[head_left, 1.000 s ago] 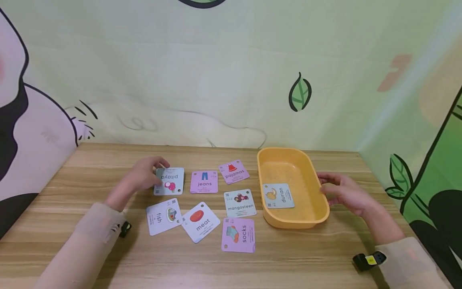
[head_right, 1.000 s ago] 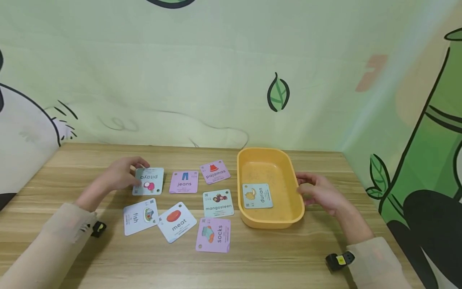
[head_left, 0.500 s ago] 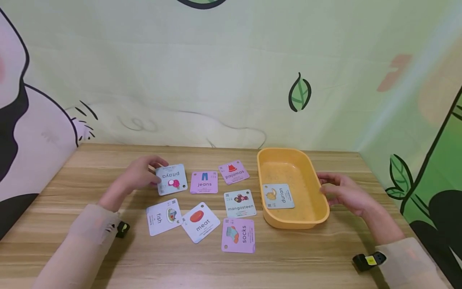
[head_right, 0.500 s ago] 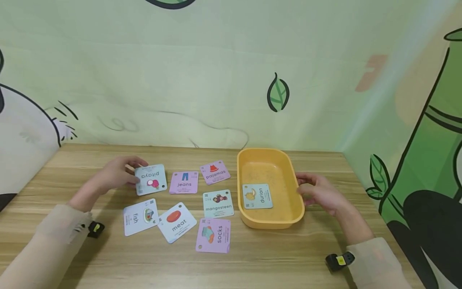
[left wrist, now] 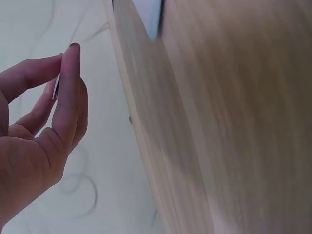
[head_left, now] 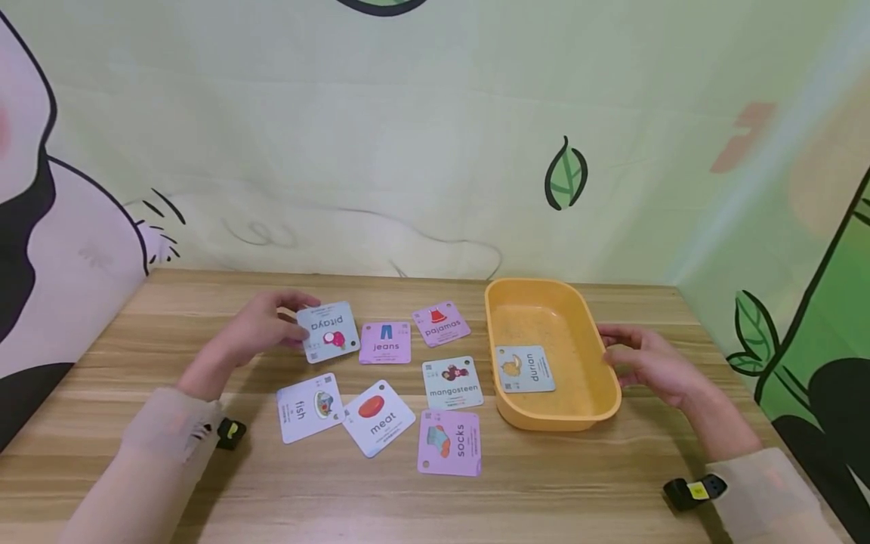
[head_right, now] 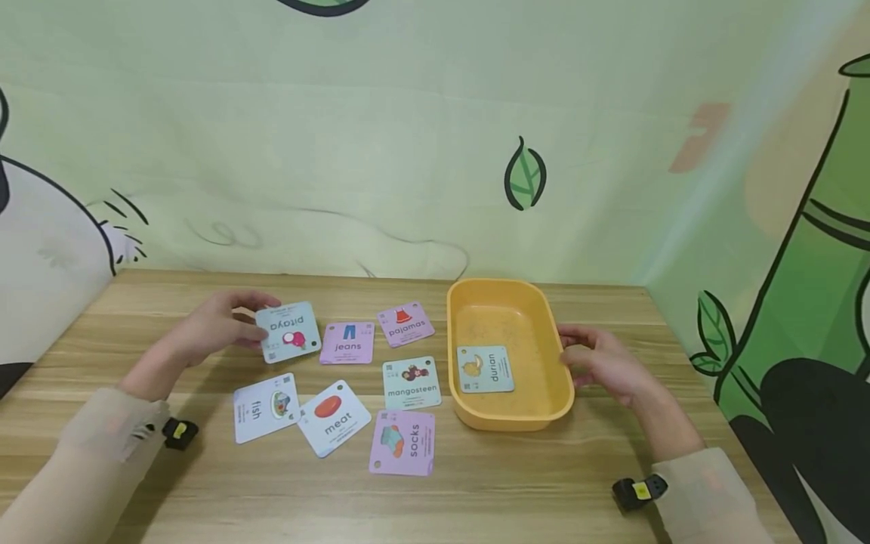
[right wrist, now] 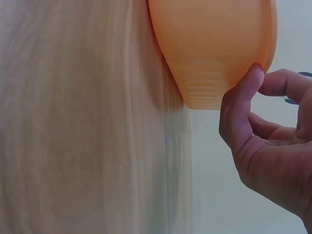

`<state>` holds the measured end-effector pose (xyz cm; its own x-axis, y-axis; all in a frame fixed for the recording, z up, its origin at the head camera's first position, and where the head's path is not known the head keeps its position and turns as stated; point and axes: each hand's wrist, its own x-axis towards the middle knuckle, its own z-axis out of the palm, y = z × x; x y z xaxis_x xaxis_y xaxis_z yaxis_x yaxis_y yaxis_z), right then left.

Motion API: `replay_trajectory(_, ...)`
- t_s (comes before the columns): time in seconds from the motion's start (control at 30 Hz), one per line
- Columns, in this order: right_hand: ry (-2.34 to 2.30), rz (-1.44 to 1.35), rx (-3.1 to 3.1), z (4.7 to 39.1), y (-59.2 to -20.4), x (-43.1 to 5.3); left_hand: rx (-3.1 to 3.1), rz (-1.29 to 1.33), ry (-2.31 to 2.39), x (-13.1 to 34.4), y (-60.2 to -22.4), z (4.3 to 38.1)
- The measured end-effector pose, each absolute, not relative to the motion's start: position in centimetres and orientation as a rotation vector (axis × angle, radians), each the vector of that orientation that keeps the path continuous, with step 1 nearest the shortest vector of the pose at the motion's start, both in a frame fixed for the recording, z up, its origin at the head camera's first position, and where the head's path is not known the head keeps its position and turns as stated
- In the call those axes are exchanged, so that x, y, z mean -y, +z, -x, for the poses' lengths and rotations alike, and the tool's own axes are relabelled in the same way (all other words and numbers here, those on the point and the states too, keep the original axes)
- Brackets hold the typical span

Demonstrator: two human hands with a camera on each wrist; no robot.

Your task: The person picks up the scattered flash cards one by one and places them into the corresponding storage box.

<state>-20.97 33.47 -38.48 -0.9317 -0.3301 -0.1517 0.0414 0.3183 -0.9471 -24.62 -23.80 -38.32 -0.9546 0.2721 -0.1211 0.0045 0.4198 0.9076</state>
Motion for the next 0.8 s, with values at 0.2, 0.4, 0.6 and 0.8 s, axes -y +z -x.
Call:
replay_trajectory(0.2, -1.66, 0.265, -2.27, 20.9, -38.5, -33.5, -2.34, -0.289, 1.668, 23.0, -38.2, 24.3)
replay_trajectory(0.4, -1.657, 0.26, -2.267, 20.9, -38.5, -33.5, -2.278, -0.323, 1.73, 21.9, -38.3, 24.2)
replay_trajectory(0.6, -1.65, 0.252, -2.272, 20.9, -38.5, -33.5, -2.239, -0.311, 1.753, 20.8, -38.5, 24.2)
replay_trajectory(0.8, -1.648, 0.259, -2.275, 21.0, -38.6, -33.5, -2.209, -0.283, 1.756, 19.7, -38.7, 23.9)
